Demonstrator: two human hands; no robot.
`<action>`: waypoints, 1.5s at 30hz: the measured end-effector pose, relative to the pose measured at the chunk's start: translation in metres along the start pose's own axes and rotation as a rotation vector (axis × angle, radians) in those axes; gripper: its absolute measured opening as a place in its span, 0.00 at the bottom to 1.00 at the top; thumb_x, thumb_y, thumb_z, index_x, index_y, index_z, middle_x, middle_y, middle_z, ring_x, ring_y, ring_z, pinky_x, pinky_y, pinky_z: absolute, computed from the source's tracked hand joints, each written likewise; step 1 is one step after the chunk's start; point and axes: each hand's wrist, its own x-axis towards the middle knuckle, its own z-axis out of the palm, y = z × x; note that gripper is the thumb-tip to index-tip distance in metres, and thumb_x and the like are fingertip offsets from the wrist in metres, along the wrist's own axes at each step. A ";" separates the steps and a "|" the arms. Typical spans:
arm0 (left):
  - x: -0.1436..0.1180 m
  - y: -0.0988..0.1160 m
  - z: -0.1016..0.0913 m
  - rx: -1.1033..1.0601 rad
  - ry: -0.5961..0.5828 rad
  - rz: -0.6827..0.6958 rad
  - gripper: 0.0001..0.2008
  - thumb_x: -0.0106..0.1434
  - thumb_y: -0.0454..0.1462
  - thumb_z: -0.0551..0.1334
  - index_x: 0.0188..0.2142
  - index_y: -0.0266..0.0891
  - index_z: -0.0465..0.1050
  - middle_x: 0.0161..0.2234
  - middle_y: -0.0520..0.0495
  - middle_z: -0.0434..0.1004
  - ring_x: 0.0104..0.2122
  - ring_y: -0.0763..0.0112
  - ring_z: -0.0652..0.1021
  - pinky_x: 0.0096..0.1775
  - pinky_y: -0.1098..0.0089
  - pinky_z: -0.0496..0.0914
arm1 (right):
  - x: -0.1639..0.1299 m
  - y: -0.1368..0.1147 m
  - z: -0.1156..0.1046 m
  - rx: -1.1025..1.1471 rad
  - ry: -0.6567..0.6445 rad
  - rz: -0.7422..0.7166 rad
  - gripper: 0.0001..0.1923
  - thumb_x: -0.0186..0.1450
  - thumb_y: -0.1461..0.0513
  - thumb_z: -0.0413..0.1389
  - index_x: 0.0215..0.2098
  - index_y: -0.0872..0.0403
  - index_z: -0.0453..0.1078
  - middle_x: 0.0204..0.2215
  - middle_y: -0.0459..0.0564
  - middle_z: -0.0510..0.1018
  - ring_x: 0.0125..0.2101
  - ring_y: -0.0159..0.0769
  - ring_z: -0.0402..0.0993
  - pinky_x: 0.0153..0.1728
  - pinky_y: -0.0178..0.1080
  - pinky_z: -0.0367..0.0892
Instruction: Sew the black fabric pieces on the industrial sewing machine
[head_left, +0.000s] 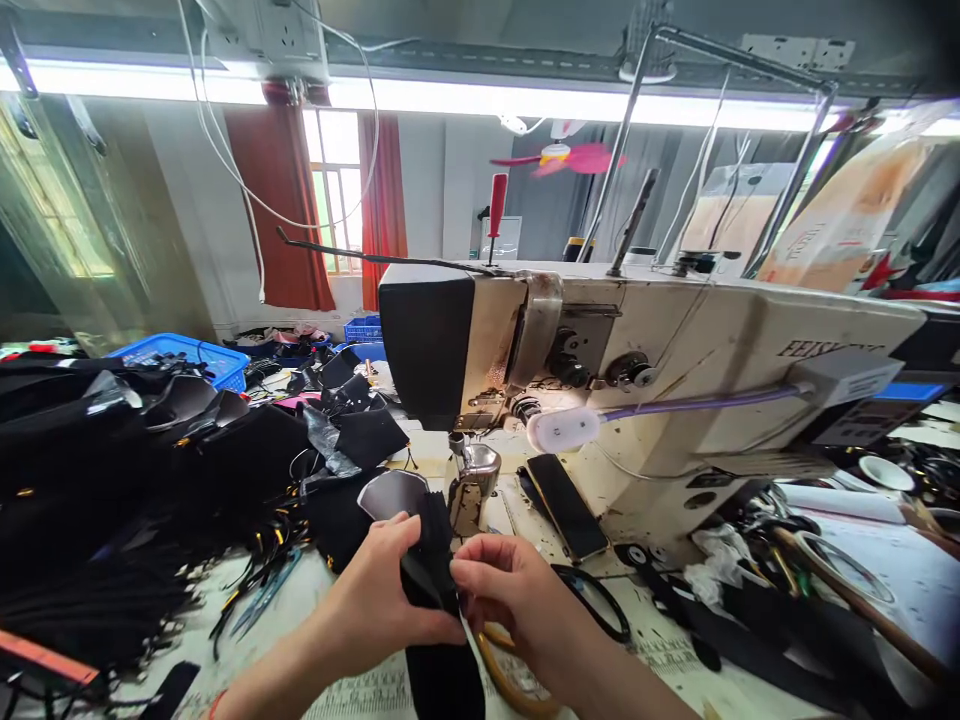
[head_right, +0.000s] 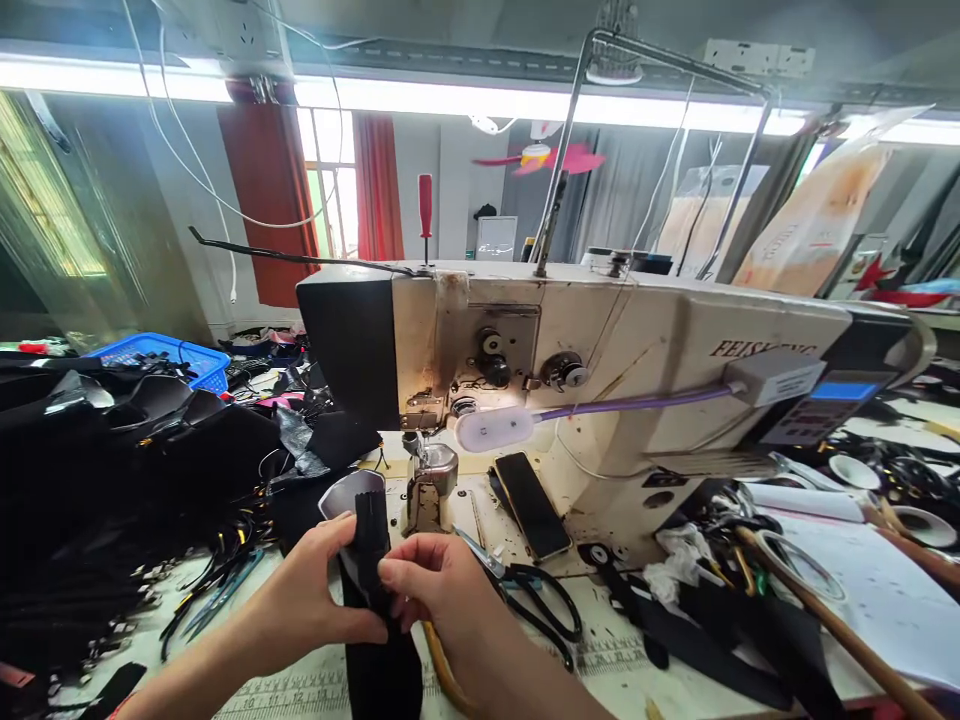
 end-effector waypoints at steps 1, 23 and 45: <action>-0.001 0.001 0.000 0.025 0.002 -0.007 0.17 0.41 0.36 0.76 0.32 0.40 0.76 0.35 0.51 0.75 0.38 0.61 0.71 0.41 0.66 0.64 | -0.001 0.000 0.001 -0.002 0.007 0.002 0.19 0.44 0.55 0.71 0.24 0.58 0.70 0.18 0.44 0.73 0.18 0.25 0.66 0.23 0.30 0.61; 0.000 0.012 0.006 0.058 -0.048 -0.050 0.18 0.40 0.36 0.76 0.31 0.39 0.75 0.36 0.50 0.77 0.42 0.58 0.71 0.45 0.64 0.64 | -0.007 0.004 0.009 0.001 0.155 -0.027 0.12 0.44 0.58 0.61 0.22 0.55 0.65 0.15 0.38 0.68 0.17 0.24 0.63 0.21 0.30 0.59; 0.007 0.013 -0.006 -0.064 -0.158 0.098 0.07 0.57 0.39 0.58 0.29 0.38 0.71 0.32 0.47 0.75 0.34 0.64 0.72 0.37 0.67 0.66 | -0.004 0.010 0.001 -0.004 0.092 -0.099 0.13 0.46 0.57 0.63 0.23 0.55 0.65 0.15 0.39 0.69 0.18 0.27 0.66 0.23 0.33 0.65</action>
